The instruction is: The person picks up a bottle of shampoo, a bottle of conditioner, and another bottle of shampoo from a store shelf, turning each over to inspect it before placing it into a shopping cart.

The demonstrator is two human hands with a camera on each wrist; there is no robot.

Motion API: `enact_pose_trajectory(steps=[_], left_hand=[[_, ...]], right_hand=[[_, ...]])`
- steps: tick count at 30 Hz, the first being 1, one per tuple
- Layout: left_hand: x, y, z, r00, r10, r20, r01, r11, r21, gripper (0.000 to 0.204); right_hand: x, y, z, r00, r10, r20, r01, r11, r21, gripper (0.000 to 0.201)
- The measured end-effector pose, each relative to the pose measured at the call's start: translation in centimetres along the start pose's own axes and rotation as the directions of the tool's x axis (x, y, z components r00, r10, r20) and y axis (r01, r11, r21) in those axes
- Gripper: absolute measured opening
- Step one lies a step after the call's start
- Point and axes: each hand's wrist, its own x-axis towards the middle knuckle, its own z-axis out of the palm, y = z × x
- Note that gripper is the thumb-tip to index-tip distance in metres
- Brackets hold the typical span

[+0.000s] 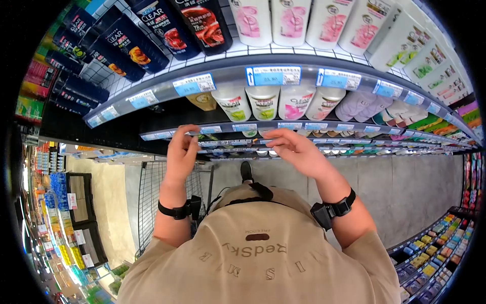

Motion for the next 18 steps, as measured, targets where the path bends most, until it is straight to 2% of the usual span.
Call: enact_pose_trajectory(steps=[2, 6, 8, 10, 12, 14, 16, 18], left_hand=[[1.8, 0.4, 0.1, 0.996, 0.054, 0.077, -0.056, 0.998, 0.023, 0.033], [5.0, 1.0, 0.4, 0.987, 0.068, 0.146, -0.067, 0.998, -0.007, 0.038], [6.3, 1.4, 0.4, 0.975, -0.004, 0.22, -0.006, 0.999, 0.042, 0.045], [7.2, -0.3, 0.8, 0.974, 0.011, 0.225, -0.02, 0.999, 0.035, 0.041], [7.9, -2.5, 1.2, 0.953, 0.096, 0.286, -0.153, 0.971, 0.185, 0.045], [8.9, -2.1, 1.4, 0.946, 0.122, 0.302, -0.185, 0.964, 0.19, 0.04], [9.7, -1.7, 1.6, 0.925, -0.081, 0.372, 0.016, 0.984, 0.176, 0.037], [10.2, -1.5, 1.8, 0.925, -0.043, 0.377, -0.026, 0.984, 0.174, 0.036]], right_hand=[[1.4, -1.6, 0.6, 0.999, -0.031, 0.015, 0.032, 0.998, -0.052, 0.041], [3.8, -3.8, 2.1, 0.988, -0.145, -0.046, 0.141, 0.987, -0.072, 0.049], [4.8, -4.3, 2.6, 0.981, -0.177, -0.076, 0.172, 0.982, -0.077, 0.052], [5.6, -4.5, 3.0, 0.966, -0.231, -0.116, 0.212, 0.965, -0.154, 0.054], [6.2, -4.9, 3.3, 0.965, -0.239, -0.109, 0.218, 0.96, -0.175, 0.055], [6.8, -4.6, 3.3, 0.965, -0.244, -0.1, 0.222, 0.955, -0.196, 0.056], [7.3, -3.5, 3.2, 0.958, -0.27, -0.096, 0.246, 0.947, -0.209, 0.057], [7.6, -3.6, 3.3, 0.961, -0.26, -0.098, 0.23, 0.942, -0.243, 0.057]])
